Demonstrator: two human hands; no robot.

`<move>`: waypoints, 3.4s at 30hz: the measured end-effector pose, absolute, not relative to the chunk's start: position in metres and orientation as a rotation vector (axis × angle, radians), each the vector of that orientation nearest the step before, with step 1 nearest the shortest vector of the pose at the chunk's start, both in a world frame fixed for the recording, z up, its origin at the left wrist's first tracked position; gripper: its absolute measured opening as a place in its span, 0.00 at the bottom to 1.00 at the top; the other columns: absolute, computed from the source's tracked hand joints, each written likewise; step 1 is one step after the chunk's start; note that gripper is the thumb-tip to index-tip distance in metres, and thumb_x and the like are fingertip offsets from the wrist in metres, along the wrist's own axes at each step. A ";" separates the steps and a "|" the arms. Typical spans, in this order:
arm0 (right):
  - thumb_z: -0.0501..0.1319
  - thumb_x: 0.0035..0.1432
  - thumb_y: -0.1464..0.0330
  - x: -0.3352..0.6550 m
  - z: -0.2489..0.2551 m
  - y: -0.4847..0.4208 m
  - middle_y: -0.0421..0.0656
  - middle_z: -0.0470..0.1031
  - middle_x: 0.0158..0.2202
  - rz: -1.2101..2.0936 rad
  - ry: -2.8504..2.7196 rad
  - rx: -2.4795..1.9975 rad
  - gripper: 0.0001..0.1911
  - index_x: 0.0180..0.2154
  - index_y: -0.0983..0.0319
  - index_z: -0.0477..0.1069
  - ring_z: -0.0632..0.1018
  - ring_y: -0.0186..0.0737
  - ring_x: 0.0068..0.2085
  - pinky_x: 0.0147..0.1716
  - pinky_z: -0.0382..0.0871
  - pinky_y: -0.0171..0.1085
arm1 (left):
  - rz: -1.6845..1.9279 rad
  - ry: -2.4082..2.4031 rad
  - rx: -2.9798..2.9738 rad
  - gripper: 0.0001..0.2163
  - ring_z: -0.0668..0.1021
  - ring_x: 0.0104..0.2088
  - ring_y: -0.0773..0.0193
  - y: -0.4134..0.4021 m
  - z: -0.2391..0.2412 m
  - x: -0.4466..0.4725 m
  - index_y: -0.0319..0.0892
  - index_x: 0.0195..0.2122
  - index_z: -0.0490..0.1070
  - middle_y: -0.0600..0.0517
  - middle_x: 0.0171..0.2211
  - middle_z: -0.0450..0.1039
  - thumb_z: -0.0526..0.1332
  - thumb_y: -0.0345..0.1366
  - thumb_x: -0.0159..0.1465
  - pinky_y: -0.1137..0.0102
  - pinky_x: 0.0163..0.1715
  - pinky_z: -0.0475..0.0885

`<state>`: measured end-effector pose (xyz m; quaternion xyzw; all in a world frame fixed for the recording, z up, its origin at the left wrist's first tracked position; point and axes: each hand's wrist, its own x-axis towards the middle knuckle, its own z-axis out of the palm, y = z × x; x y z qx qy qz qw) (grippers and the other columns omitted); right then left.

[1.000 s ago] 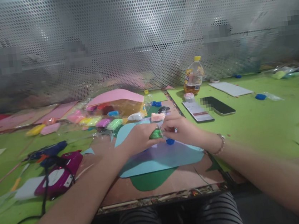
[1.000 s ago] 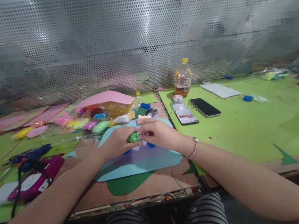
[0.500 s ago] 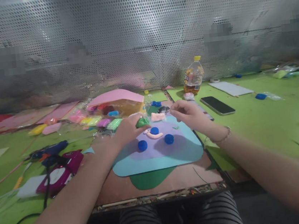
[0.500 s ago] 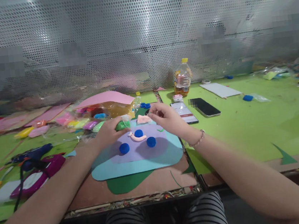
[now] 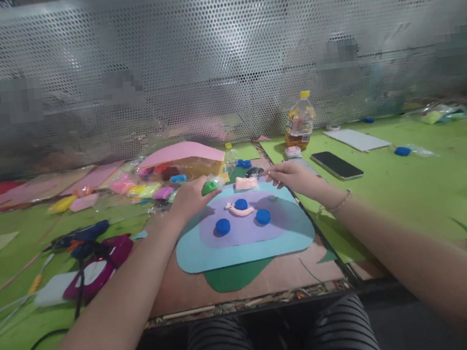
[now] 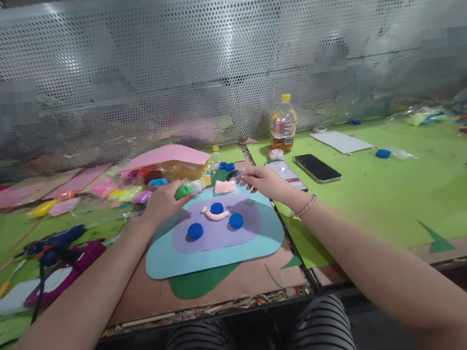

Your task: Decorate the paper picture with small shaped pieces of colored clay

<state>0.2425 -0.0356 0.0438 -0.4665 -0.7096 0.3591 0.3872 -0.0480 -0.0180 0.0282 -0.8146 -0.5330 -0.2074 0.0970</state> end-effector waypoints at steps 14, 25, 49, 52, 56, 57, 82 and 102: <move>0.65 0.48 0.61 0.243 0.046 -0.039 0.41 0.72 0.19 0.811 -1.862 -1.268 0.13 0.21 0.64 0.71 0.72 0.32 0.21 0.20 0.67 0.31 | -0.563 -1.522 -2.476 0.20 0.71 0.29 0.59 -0.021 0.031 -0.044 0.42 0.28 0.58 0.51 0.26 0.66 0.50 0.56 0.60 0.70 0.26 0.58; 0.61 0.54 0.72 0.245 0.041 -0.034 0.45 0.78 0.39 1.223 -1.581 -1.148 0.10 0.40 0.62 0.75 0.78 0.36 0.39 0.39 0.74 0.34 | -0.545 -1.587 -2.466 0.19 0.72 0.32 0.58 -0.021 0.031 -0.043 0.42 0.30 0.61 0.49 0.28 0.68 0.52 0.55 0.59 0.69 0.27 0.58; 0.66 0.49 0.71 0.250 0.036 -0.029 0.41 0.76 0.28 1.176 -1.685 -1.222 0.12 0.39 0.64 0.74 0.76 0.32 0.30 0.31 0.73 0.31 | -0.510 -1.573 -2.471 0.19 0.72 0.30 0.59 -0.021 0.032 -0.042 0.42 0.30 0.60 0.50 0.28 0.68 0.51 0.55 0.60 0.69 0.27 0.58; 0.69 0.44 0.70 0.252 0.037 -0.029 0.37 0.71 0.21 1.032 -1.727 -1.201 0.11 0.34 0.64 0.74 0.72 0.29 0.24 0.23 0.69 0.29 | -0.508 -1.555 -2.470 0.19 0.72 0.31 0.59 -0.021 0.031 -0.042 0.42 0.29 0.60 0.50 0.28 0.68 0.50 0.55 0.60 0.69 0.27 0.58; 0.68 0.45 0.71 0.251 0.040 -0.031 0.41 0.76 0.27 1.147 -1.665 -1.219 0.11 0.34 0.64 0.75 0.75 0.32 0.29 0.29 0.72 0.30 | -0.514 -1.535 -2.473 0.19 0.72 0.31 0.58 -0.020 0.030 -0.043 0.42 0.30 0.60 0.49 0.28 0.69 0.50 0.55 0.60 0.69 0.27 0.58; 0.67 0.46 0.72 0.250 0.041 -0.032 0.42 0.77 0.30 1.204 -1.635 -1.226 0.11 0.35 0.64 0.75 0.77 0.33 0.32 0.32 0.73 0.31 | -0.516 -1.529 -2.474 0.20 0.72 0.32 0.57 -0.019 0.029 -0.043 0.42 0.30 0.60 0.49 0.28 0.69 0.50 0.56 0.60 0.69 0.27 0.58; 0.64 0.44 0.68 0.249 0.041 -0.033 0.41 0.76 0.27 0.759 -2.154 -1.484 0.06 0.28 0.62 0.76 0.71 0.34 0.27 0.23 0.62 0.31 | -0.497 -1.543 -2.487 0.20 0.73 0.33 0.56 -0.021 0.032 -0.041 0.42 0.31 0.62 0.48 0.30 0.70 0.50 0.56 0.60 0.68 0.28 0.60; 0.61 0.48 0.71 0.250 0.036 -0.032 0.40 0.77 0.29 0.582 -2.332 -1.455 0.05 0.27 0.61 0.76 0.74 0.35 0.28 0.28 0.65 0.32 | -0.505 -1.573 -2.490 0.20 0.73 0.33 0.56 -0.023 0.033 -0.039 0.42 0.32 0.63 0.48 0.29 0.70 0.51 0.56 0.59 0.69 0.28 0.60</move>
